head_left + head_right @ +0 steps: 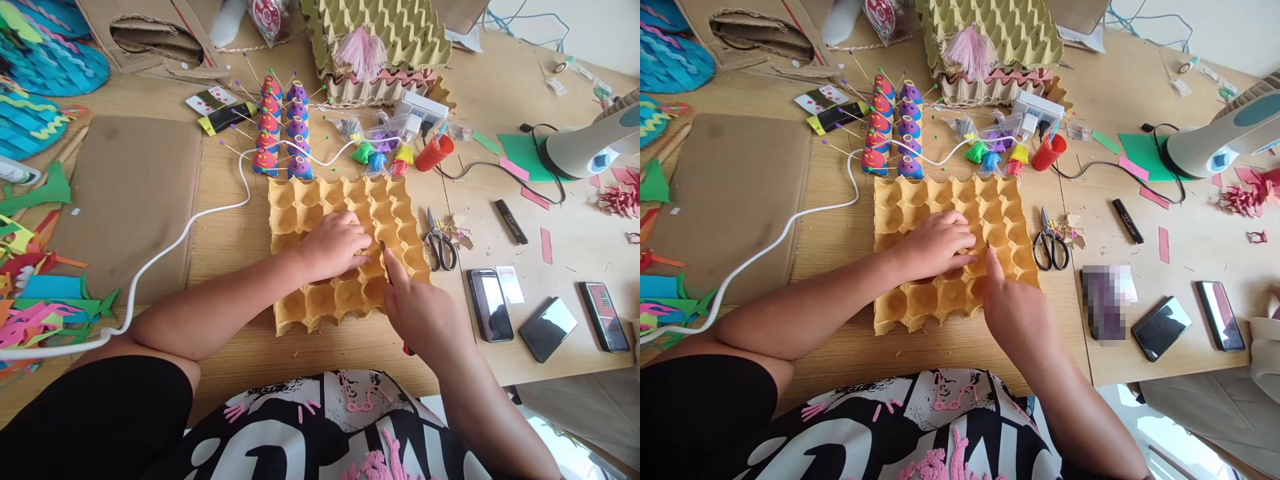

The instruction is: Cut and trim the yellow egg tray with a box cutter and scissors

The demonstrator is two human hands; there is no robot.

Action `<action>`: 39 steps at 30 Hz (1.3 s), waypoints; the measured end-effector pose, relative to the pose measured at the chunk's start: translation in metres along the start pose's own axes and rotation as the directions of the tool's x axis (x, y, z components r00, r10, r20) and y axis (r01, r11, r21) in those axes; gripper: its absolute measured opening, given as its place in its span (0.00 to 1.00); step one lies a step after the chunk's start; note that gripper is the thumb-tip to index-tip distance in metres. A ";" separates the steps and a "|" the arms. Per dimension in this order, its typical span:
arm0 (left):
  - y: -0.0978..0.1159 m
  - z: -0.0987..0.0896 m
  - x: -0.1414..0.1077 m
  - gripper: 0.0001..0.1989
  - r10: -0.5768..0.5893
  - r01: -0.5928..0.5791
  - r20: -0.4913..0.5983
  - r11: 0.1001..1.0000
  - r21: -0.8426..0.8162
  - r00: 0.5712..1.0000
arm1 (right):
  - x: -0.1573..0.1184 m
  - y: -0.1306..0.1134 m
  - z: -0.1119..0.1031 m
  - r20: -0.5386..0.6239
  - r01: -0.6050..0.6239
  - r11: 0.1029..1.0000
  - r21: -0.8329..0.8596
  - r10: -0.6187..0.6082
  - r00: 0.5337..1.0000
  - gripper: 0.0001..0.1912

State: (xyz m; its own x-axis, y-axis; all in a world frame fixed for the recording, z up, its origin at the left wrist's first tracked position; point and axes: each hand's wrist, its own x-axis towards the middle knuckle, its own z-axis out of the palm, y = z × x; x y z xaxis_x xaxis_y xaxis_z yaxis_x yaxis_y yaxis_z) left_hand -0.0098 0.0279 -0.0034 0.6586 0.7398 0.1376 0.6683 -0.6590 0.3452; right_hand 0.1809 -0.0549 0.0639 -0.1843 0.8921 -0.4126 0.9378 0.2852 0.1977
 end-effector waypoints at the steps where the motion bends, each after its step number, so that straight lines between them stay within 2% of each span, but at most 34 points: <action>1: 0.000 0.001 0.000 0.13 0.004 -0.004 -0.002 1.000 0.003 1.000 | 0.003 -0.001 -0.003 0.018 -0.004 1.000 0.004 0.004 1.000 0.34; 4: 0.000 0.001 -0.001 0.12 0.001 -0.001 -0.002 1.000 0.004 1.000 | 0.005 -0.002 -0.007 0.049 -0.012 1.000 0.014 0.011 0.999 0.34; 11: 0.002 -0.002 0.000 0.14 -0.024 0.024 0.033 1.000 -0.002 0.999 | -0.009 0.004 0.000 0.084 0.026 1.000 0.014 -0.027 0.996 0.36; 18: 0.001 -0.002 0.000 0.10 -0.006 0.006 0.030 1.000 -0.008 1.000 | 0.010 -0.003 -0.013 0.106 -0.001 1.000 -0.012 0.003 0.994 0.34; 25: 0.003 -0.002 0.000 0.12 -0.027 0.029 0.034 0.999 -0.034 0.999 | 0.001 0.002 -0.011 0.165 0.039 0.999 -0.033 -0.033 0.986 0.34; 32: 0.002 -0.004 0.001 0.10 -0.037 0.040 0.055 0.998 -0.049 0.998 | 0.019 -0.004 -0.018 0.114 0.022 1.000 -0.017 -0.020 0.993 0.35; 39: 0.004 -0.006 0.001 0.11 -0.037 0.040 0.076 0.999 -0.028 0.996 | 0.003 0.004 -0.014 0.150 0.062 0.998 -0.008 -0.060 0.987 0.35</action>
State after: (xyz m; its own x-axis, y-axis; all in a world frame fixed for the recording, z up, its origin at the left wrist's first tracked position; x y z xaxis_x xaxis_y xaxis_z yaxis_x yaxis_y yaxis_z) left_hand -0.0081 0.0270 0.0036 0.6575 0.7516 0.0535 0.6838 -0.6250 0.3766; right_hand 0.1801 -0.0461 0.0757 -0.1942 0.8109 -0.5520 0.9223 0.3426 0.1790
